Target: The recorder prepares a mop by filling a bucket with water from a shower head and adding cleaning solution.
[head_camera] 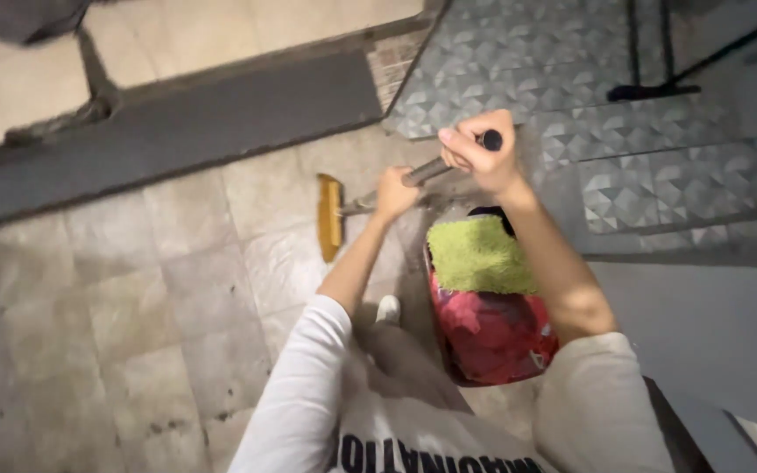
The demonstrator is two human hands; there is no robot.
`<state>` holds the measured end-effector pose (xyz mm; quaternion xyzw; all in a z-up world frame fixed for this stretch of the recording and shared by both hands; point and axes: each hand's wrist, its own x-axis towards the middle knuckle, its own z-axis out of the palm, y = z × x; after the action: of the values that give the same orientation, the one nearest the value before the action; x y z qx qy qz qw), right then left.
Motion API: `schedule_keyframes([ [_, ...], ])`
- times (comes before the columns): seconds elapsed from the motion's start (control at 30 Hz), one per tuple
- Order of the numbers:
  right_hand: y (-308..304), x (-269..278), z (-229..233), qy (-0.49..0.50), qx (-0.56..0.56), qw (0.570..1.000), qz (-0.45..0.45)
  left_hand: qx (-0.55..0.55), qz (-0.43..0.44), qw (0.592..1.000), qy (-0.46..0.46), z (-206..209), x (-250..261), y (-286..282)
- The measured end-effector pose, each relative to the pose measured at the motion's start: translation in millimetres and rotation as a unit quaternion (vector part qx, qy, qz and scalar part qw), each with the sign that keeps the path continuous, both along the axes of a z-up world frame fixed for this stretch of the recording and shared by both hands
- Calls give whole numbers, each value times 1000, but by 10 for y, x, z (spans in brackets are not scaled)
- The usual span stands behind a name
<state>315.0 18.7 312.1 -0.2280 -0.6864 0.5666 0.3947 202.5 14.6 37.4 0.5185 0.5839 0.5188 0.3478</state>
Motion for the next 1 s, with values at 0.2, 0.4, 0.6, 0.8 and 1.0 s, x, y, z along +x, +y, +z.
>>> schedule_keyframes([
  [0.2, 5, 251, 384, -151, 142, 978, -5, 90, -67, 990, -87, 164, 975, 444],
  [0.4, -7, 328, 305, -231, 205, 951, 8, 193, -112, 906, -360, 743, 1279, 381],
  [0.6, -92, 553, 1128, -32, 164, 985, 39, 36, -134, 986, -90, 1369, 939, 204],
  [0.8, 243, 788, 505, 32, 79, 996, 18, 52, -68, 996, 27, 764, 752, 259],
  [1.0, -14, 747, 473, -141, 63, 986, -63, -4, -76, 994, -77, 589, 1314, 239],
])
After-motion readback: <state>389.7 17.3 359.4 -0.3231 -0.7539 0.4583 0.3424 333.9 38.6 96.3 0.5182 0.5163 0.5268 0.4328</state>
